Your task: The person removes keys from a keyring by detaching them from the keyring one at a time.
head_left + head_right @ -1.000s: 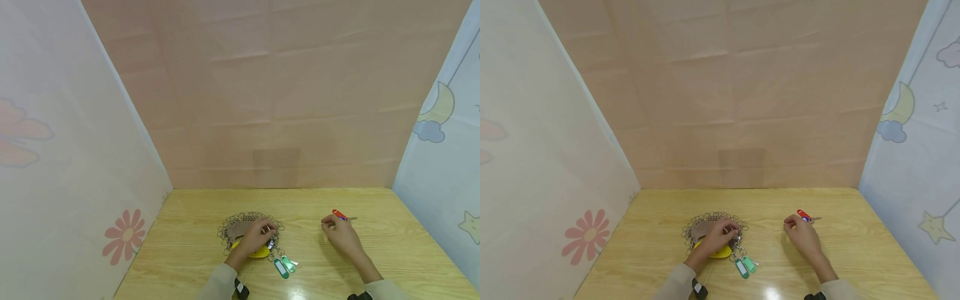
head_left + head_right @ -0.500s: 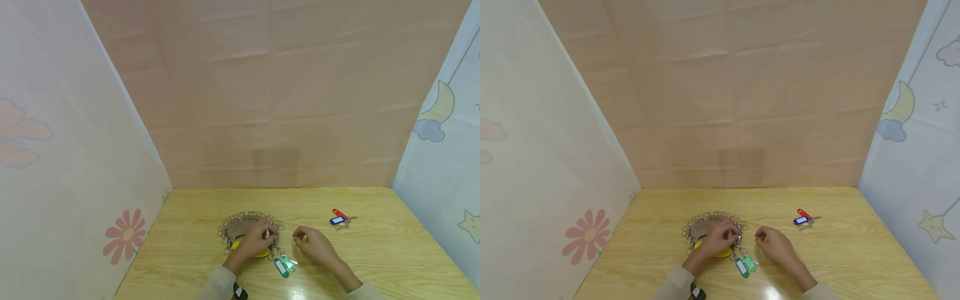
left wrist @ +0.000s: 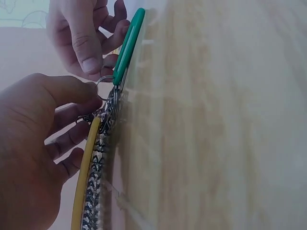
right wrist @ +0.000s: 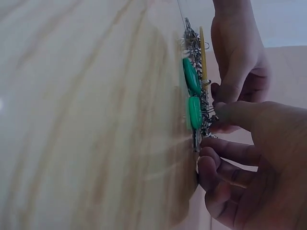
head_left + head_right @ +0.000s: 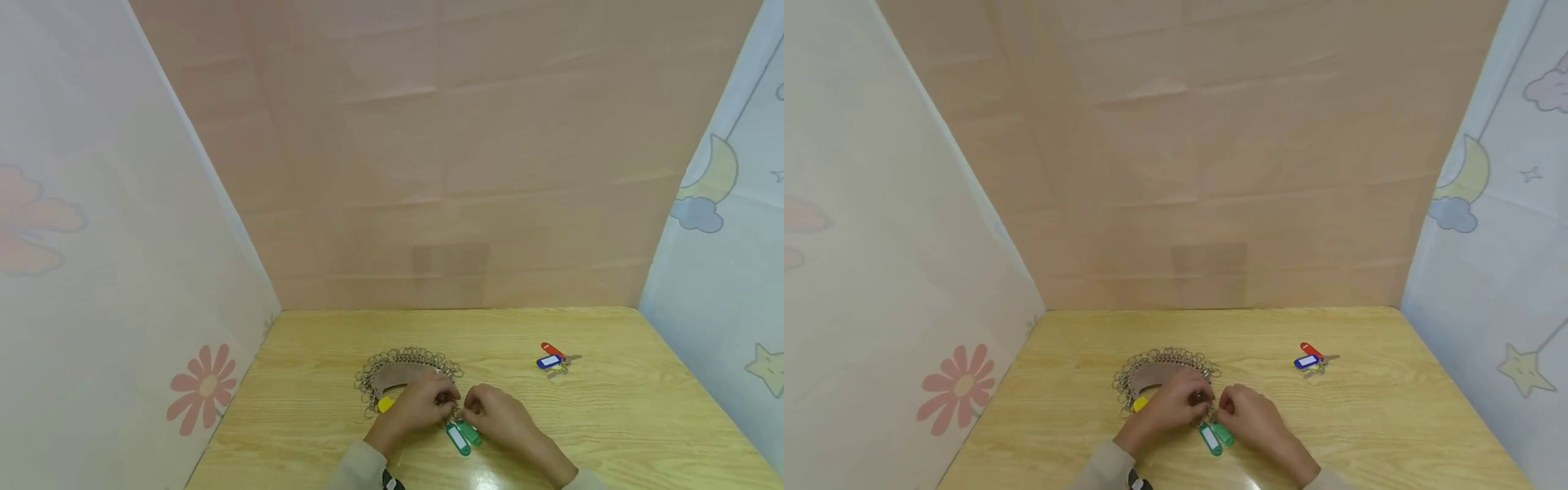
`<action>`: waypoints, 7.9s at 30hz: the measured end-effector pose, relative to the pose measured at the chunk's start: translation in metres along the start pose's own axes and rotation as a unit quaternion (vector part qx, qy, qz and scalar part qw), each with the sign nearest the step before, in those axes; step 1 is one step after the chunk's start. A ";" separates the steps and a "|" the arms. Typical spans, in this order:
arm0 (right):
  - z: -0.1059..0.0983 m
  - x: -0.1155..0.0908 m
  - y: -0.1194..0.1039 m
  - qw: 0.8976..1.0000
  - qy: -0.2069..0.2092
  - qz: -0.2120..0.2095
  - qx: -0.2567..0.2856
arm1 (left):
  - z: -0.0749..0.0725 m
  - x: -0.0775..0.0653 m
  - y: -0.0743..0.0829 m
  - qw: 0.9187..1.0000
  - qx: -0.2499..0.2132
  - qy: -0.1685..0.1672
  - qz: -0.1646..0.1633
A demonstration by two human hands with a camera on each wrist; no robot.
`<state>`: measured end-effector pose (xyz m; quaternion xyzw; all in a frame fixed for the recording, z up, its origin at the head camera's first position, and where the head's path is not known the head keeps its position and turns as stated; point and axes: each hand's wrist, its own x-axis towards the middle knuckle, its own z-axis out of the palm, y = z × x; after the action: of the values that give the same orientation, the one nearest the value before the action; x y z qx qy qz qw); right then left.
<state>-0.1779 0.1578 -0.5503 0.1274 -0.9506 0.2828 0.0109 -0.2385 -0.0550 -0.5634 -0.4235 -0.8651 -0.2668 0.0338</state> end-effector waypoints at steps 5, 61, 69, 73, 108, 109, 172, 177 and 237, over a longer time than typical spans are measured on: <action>0.003 0.000 -0.003 1.000 -0.008 -0.003 -0.016 | 0.002 -0.001 0.000 0.999 0.030 -0.016 0.023; -0.022 0.018 -0.008 0.997 0.028 0.007 0.069 | -0.002 -0.004 -0.001 0.966 -0.233 0.044 -0.103; -0.018 0.019 -0.007 0.996 0.032 0.009 0.078 | 0.002 -0.004 -0.002 0.959 -0.263 0.046 -0.099; -0.016 0.020 -0.007 0.996 0.031 0.009 0.084 | 0.003 -0.004 -0.002 0.959 -0.261 0.045 -0.101; -0.004 0.026 -0.010 0.997 0.043 -0.003 0.069 | 0.003 -0.005 -0.004 0.945 -0.289 0.062 -0.138; -0.004 0.026 -0.010 0.997 0.045 -0.002 0.067 | 0.003 -0.005 -0.004 0.942 -0.297 0.063 -0.144; 0.000 0.027 -0.015 0.993 0.115 -0.026 0.025 | 0.001 -0.002 -0.007 0.960 -0.257 0.017 -0.109; 0.000 0.027 -0.014 0.994 0.100 -0.015 0.032 | 0.002 -0.001 -0.007 0.958 -0.263 0.022 -0.108; 0.003 0.024 -0.011 0.981 0.160 -0.106 -0.016 | 0.002 -0.002 -0.007 0.961 -0.259 0.034 -0.094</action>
<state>-0.1984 0.1413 -0.5444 0.1805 -0.9221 0.2818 0.1944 -0.2424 -0.0592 -0.5686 -0.3254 -0.8004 -0.4981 -0.0733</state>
